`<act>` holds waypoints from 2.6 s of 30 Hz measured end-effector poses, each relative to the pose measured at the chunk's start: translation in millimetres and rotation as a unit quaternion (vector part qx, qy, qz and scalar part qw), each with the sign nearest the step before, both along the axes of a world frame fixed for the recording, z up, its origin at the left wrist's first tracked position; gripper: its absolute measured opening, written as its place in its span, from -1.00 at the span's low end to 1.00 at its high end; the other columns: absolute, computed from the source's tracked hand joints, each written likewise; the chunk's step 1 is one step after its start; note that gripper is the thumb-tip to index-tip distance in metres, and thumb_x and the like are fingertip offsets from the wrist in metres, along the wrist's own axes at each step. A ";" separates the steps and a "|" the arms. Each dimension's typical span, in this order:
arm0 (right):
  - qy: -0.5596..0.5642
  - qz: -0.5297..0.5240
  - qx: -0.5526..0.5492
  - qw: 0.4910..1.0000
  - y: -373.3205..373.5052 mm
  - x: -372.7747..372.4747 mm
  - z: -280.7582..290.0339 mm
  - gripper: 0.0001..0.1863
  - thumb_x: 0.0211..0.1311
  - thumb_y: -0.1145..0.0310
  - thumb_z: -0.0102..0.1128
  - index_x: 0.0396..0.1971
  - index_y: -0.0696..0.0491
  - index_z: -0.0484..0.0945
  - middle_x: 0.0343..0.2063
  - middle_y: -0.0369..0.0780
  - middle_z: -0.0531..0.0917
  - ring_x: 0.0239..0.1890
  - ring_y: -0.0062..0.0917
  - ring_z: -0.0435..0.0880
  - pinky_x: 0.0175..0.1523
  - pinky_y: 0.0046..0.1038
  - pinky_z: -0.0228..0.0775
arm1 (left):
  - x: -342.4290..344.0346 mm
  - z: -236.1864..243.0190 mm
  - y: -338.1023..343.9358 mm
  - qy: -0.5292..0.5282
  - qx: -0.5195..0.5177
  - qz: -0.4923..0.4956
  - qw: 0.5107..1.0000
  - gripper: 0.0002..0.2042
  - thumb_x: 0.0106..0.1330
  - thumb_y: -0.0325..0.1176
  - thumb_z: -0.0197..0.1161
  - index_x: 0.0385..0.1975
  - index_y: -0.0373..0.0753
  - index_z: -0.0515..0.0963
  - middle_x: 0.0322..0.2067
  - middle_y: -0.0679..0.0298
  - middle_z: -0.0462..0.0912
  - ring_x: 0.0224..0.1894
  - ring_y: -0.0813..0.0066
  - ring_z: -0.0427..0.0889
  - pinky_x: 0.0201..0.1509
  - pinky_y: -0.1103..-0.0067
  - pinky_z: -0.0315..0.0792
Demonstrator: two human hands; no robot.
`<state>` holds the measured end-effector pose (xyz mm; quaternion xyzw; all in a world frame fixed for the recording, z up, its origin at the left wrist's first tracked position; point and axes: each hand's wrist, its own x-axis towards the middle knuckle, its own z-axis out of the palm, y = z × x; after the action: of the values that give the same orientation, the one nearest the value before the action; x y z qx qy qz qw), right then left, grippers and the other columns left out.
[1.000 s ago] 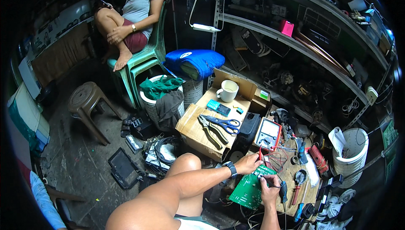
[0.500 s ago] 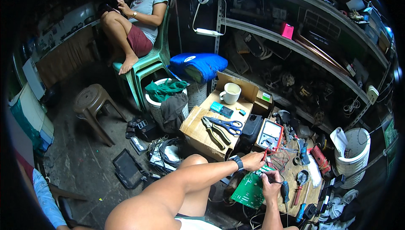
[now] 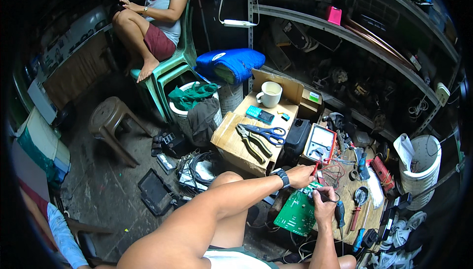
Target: The person tests a circuit board using a multimeter and then solders components on the board using a soldering iron while holding it with their left hand.
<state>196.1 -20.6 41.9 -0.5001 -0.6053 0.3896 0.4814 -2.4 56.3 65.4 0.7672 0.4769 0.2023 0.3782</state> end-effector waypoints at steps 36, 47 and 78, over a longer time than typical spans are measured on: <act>0.010 0.000 -0.008 1.000 -9.3 -13.8 14.7 -0.86 0.26 0.57 0.36 -0.25 0.14 0.56 -0.30 -0.28 0.69 -0.27 -0.68 0.62 -0.09 -0.56 0.49 | -14.3 13.6 -11.5 -0.041 0.085 -0.036 0.995 -0.70 0.37 -0.33 0.26 -0.01 -0.37 0.52 -0.18 -0.14 0.69 -0.03 -0.25 0.64 0.02 0.05 0.47; -0.007 0.000 0.005 1.000 -12.7 -7.9 15.1 -0.86 0.29 0.56 0.35 -0.23 0.15 0.56 -0.31 -0.28 0.70 -0.26 -0.67 0.63 -0.08 -0.55 0.50 | -6.8 6.8 -9.0 -0.069 0.112 -0.016 0.991 -0.75 0.35 -0.37 0.27 -0.08 -0.38 0.52 -0.16 -0.05 0.60 0.00 -0.17 0.61 0.05 0.14 0.47; -0.029 -0.017 0.005 0.999 -26.1 2.9 23.6 -0.85 0.25 0.54 0.39 -0.25 0.13 0.58 -0.31 -0.29 0.69 -0.25 -0.66 0.62 -0.06 -0.52 0.50 | 7.3 14.7 -17.3 -0.093 0.186 0.015 0.978 -0.74 0.48 -0.23 0.21 -0.06 -0.30 0.47 -0.13 -0.01 0.58 -0.02 -0.14 0.61 0.00 0.13 0.50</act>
<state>199.0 -46.7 65.5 -0.5190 -0.6123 0.3641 0.4724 4.9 39.0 80.2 0.7949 0.4047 0.3636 0.2687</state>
